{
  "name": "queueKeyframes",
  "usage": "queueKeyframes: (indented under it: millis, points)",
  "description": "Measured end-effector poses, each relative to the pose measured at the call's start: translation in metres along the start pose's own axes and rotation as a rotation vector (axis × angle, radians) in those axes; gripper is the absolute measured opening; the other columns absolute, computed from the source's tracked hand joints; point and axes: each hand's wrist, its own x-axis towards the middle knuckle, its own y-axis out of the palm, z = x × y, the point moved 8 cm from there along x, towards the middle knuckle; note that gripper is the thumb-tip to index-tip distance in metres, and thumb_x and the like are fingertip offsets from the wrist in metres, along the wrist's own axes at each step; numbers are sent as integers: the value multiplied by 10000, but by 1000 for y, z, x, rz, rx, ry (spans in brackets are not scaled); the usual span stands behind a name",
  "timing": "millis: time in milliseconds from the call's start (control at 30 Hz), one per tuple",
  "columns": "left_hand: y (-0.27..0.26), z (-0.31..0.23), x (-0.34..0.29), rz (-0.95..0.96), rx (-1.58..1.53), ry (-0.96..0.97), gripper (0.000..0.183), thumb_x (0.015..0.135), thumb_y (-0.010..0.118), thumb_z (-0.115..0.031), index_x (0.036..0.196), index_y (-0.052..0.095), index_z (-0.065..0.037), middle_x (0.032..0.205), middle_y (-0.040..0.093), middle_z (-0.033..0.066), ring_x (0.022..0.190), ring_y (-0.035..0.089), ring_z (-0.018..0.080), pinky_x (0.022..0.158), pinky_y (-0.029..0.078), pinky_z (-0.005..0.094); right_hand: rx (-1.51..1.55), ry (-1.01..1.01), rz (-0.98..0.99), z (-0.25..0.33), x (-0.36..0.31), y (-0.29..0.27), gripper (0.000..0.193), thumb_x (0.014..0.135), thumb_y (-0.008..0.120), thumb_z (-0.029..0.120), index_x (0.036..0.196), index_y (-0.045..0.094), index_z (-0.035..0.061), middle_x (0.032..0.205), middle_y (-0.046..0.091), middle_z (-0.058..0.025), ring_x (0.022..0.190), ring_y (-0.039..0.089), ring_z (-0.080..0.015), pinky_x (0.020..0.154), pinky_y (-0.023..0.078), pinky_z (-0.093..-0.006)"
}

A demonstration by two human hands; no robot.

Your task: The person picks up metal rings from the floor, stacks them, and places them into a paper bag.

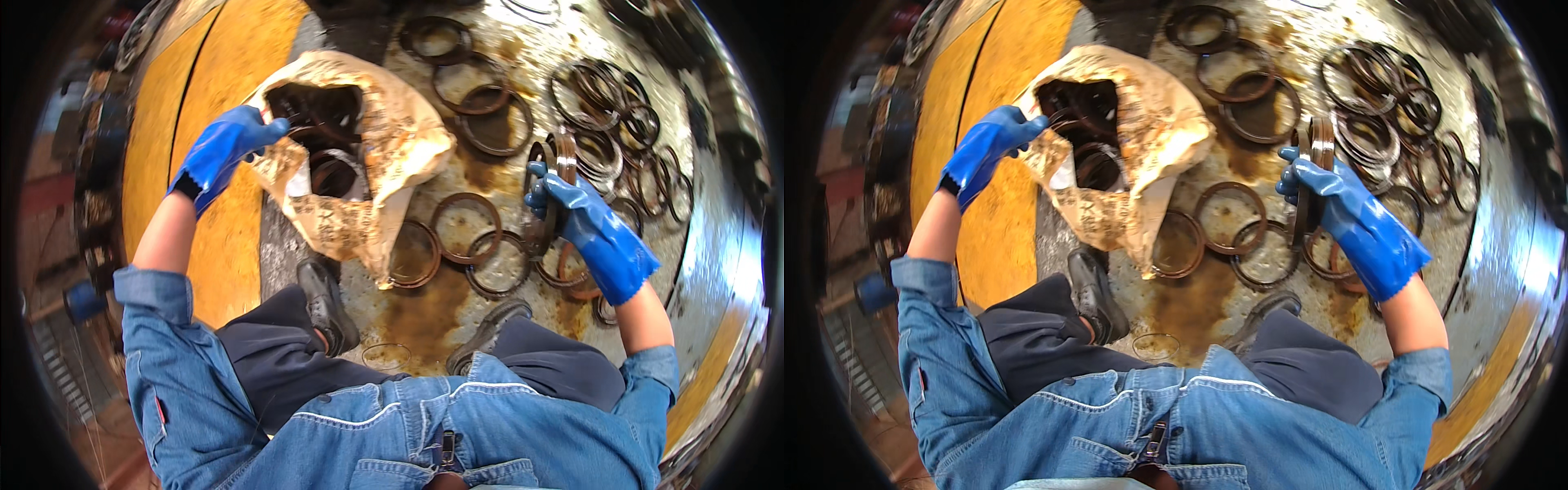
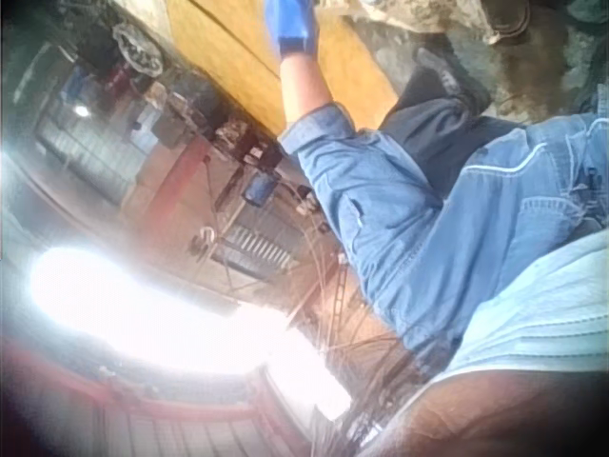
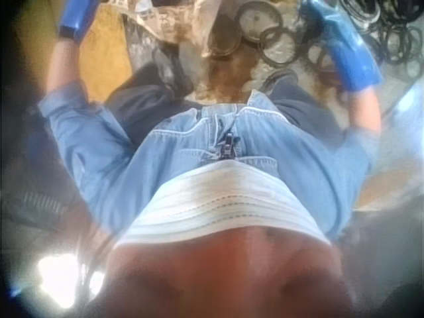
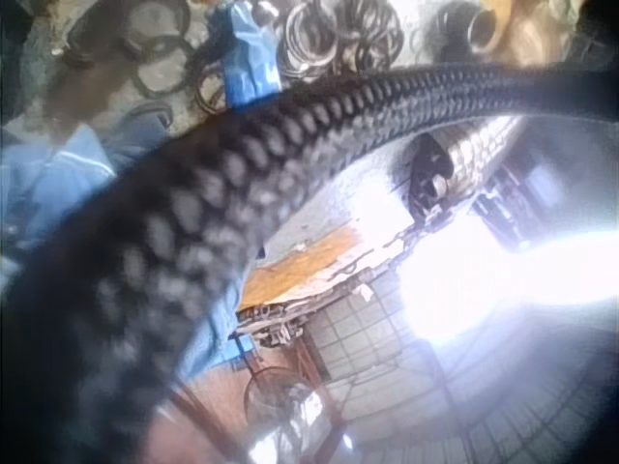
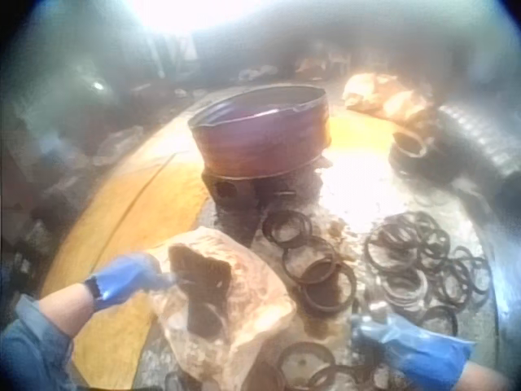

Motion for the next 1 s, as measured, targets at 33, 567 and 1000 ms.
queueKeyframes:
  millis: [33,567,1000]
  points:
    - [3,7,-8,-29,0,-23,589,821,711,-559,833,691,30,700,637,123,673,602,217,680,463,384,-141,3,-33,12,1,21,498,921,731,160,1353,543,-4,1000,687,-90,907,677,-222,843,572,-354]
    - [99,78,-39,240,-388,349,249,872,586,-85,1083,685,3,956,694,195,851,660,294,770,528,375,-1045,-401,714,-62,111,354,348,840,704,67,1185,691,115,989,741,-80,920,690,-190,873,528,-337]
    - [106,137,-101,178,-1042,-86,431,1007,590,-404,966,673,17,794,680,70,685,649,121,627,520,265,-2173,-1335,421,-99,104,371,191,713,656,126,873,638,24,699,627,-83,687,618,-264,691,519,-429]
